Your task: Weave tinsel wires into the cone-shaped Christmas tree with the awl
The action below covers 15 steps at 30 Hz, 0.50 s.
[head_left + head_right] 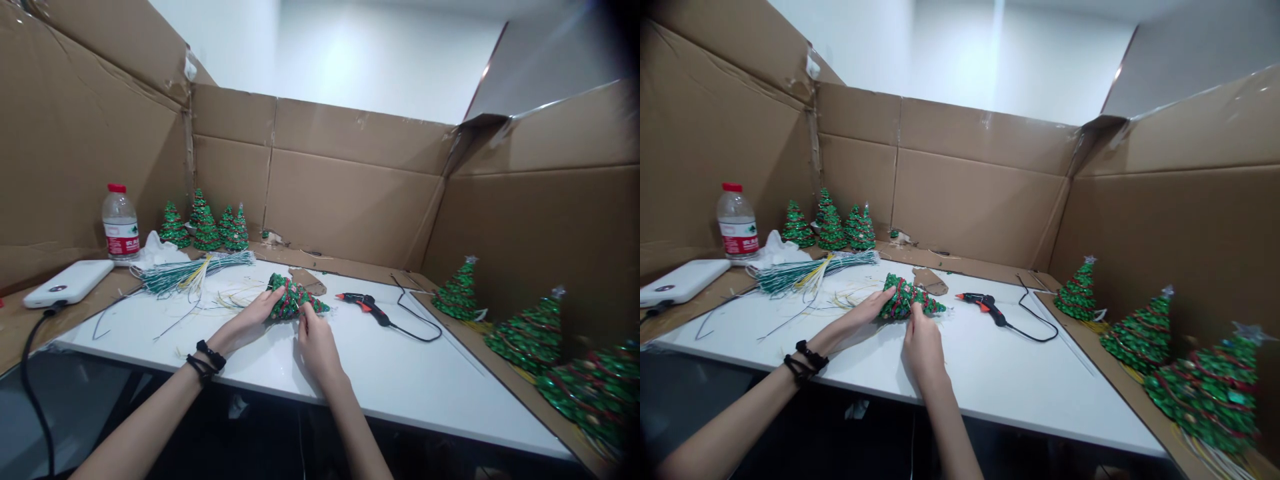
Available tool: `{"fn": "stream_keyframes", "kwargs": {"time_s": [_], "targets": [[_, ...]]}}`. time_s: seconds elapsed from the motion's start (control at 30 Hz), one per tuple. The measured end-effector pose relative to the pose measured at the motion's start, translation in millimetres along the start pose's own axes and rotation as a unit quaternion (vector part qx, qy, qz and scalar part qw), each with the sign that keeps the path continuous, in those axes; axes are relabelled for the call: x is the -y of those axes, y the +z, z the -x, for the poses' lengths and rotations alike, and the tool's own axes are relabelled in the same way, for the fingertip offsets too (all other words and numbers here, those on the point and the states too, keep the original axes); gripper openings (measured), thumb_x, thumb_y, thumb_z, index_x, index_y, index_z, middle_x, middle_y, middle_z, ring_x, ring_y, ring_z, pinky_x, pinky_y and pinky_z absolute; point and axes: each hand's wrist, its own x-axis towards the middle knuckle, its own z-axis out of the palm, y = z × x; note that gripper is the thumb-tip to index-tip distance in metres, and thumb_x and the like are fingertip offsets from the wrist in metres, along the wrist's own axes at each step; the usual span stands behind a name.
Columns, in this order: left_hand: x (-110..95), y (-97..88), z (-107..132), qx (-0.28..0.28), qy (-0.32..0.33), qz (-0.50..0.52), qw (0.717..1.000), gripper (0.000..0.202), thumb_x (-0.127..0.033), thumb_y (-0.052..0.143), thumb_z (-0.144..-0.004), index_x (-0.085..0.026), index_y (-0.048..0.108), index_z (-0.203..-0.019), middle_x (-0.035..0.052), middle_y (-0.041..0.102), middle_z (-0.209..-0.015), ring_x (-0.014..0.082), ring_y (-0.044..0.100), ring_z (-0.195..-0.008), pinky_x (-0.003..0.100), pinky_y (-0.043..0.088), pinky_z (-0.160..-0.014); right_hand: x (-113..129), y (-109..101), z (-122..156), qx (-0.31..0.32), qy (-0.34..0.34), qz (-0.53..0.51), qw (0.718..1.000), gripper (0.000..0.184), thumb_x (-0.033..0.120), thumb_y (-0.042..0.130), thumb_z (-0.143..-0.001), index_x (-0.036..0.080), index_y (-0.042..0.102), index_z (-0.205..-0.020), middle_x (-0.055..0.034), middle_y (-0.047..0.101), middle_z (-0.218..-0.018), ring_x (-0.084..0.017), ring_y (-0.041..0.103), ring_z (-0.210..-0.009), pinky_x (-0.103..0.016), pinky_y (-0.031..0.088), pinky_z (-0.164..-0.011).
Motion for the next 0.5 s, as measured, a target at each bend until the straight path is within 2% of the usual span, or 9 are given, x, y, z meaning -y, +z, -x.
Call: {"fn": "stream_keyframes", "kwargs": {"time_s": [0.17,0.3,0.4,0.5], "targets": [[4.4,-4.5,-5.7,-0.014,0.010,-0.038,0.999,0.044,-0.058,0.049,-0.081,-0.017,0.065,-0.088,0.0074,0.070,-0.093,0.0230,0.058,-0.096,0.033,0.042,-0.088,1.0,-1.0,0.5,0.005,-0.014,-0.020,1.000,0.023,0.011,0.030,-0.089,0.017,0.051,-0.096,-0.0048,0.062,-0.071,-0.018,0.059,-0.063,-0.022,0.033,-0.055],[6.7,-5.1,-6.1,-0.012,0.004,-0.051,0.999,0.045,-0.059,0.046,-0.081,-0.017,0.062,-0.078,0.0052,0.067,-0.077,0.0212,0.058,-0.083,0.032,0.044,-0.077,0.8,-1.4,-0.1,0.001,-0.020,-0.024,1.000,0.023,0.011,0.030,-0.089,0.017,0.052,-0.096,-0.0051,0.063,-0.071,-0.018,0.060,-0.064,-0.022,0.033,-0.056],[6.9,-3.9,-5.1,-0.010,0.013,-0.049,0.999,0.044,-0.058,0.046,-0.082,-0.017,0.060,-0.080,0.0052,0.067,-0.079,0.0205,0.057,-0.083,0.030,0.044,-0.074,0.9,-0.1,-0.3,0.005,-0.019,-0.017,1.000,0.023,0.011,0.030,-0.089,0.016,0.052,-0.096,-0.0056,0.063,-0.072,-0.019,0.060,-0.065,-0.023,0.032,-0.055],[5.1,-2.9,-4.8,-0.022,0.026,-0.094,0.995,0.045,-0.056,0.040,-0.085,-0.016,0.060,-0.079,0.0069,0.067,-0.081,0.0215,0.058,-0.083,0.032,0.043,-0.075,2.9,1.6,0.5,0.007,-0.002,-0.005,1.000,0.023,0.012,0.030,-0.090,0.016,0.050,-0.099,-0.0059,0.064,-0.073,-0.019,0.061,-0.065,-0.023,0.031,-0.055]]}}
